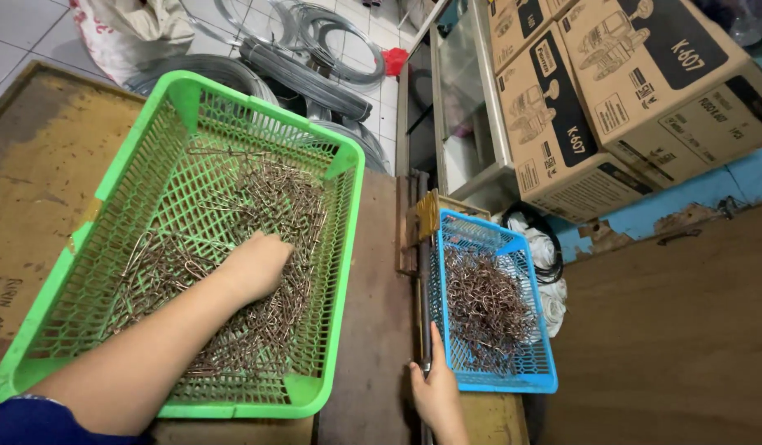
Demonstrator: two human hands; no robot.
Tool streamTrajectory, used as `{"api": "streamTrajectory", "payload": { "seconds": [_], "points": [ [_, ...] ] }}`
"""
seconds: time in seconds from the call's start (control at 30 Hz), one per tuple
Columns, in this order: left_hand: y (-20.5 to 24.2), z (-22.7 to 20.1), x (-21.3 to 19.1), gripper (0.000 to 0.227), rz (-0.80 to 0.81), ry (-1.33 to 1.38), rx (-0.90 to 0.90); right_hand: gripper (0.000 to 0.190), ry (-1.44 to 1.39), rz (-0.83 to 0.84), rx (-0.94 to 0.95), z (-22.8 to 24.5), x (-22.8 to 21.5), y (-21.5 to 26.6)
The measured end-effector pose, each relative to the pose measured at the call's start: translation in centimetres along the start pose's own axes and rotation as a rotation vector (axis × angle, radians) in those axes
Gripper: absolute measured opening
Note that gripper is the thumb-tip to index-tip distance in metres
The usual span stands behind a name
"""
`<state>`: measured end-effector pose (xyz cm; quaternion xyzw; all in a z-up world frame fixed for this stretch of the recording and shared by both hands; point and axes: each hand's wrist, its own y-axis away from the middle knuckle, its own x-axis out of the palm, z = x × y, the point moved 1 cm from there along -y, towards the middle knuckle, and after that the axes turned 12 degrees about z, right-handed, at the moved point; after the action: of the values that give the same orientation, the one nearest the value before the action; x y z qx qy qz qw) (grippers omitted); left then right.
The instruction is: Sorting and processing small metal rods from a green basket into a blue basket using a manual press tool.
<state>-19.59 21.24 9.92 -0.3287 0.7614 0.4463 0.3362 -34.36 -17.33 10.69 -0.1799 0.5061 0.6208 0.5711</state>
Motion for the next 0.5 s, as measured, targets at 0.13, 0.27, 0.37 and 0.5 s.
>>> {"api": "streamTrajectory", "payload": {
  "seconds": [0.13, 0.27, 0.37, 0.5],
  "points": [
    [0.7, -0.5, -1.4, 0.035, -0.079, -0.009, -0.009, 0.092, -0.037, 0.029, 0.037, 1.3, -0.7, 0.8],
    [3.0, -1.9, -3.8, 0.029, -0.050, 0.281, -0.070, 0.092, -0.012, 0.021, 0.037, 1.3, -0.6, 0.9],
    [5.1, -3.0, -5.3, 0.054, -0.003, 0.467, -0.083, 0.092, -0.012, 0.029, 0.028, 1.6, -0.7, 0.9],
    [5.1, -2.7, -5.6, 0.106, -0.039, 0.643, -0.045, 0.092, -0.058, 0.044, 0.015, 2.0, -0.8, 1.2]
  ]
}}
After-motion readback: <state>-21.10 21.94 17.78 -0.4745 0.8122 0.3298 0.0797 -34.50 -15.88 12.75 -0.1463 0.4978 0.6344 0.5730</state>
